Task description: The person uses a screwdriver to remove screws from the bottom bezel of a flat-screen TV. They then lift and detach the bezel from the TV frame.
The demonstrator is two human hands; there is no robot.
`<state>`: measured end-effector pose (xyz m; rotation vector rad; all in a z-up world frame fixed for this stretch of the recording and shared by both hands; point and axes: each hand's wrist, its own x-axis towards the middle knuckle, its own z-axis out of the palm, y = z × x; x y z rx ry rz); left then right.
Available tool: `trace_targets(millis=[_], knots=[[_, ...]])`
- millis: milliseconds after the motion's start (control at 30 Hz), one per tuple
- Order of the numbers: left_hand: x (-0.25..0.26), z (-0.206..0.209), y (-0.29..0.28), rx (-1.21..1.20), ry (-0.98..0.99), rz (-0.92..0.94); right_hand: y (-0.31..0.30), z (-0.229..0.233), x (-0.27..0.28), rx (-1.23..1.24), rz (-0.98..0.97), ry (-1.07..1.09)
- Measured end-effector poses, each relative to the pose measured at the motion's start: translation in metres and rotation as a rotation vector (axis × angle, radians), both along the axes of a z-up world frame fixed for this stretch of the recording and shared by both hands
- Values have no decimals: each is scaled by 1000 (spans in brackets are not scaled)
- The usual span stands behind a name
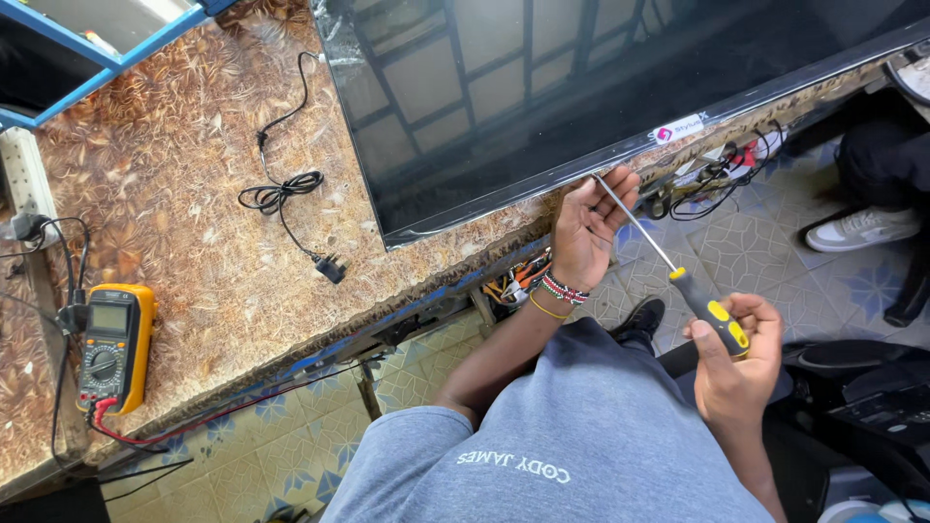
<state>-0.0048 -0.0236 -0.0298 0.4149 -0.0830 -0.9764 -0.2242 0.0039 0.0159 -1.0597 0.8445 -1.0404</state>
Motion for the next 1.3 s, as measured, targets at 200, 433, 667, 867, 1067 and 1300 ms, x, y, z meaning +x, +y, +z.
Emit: trace_targets(millis=[200,433,667,867,1067,1300], knots=[[-1,13,1,80,-27,43,5,30,6,34,83,315],[0,12,0,58,1,64,3,-1,-7,-49,58,180],[-2,9,-2,78,8,91,3,-5,-3,89,67,39],[-1,11,-1,80,3,96,6,20,4,126,112,218],[0,11,-1,48,4,87,5,17,0,-141,65,201],[-3,15,1,31,-2,105,9,24,0,-143,194,285]])
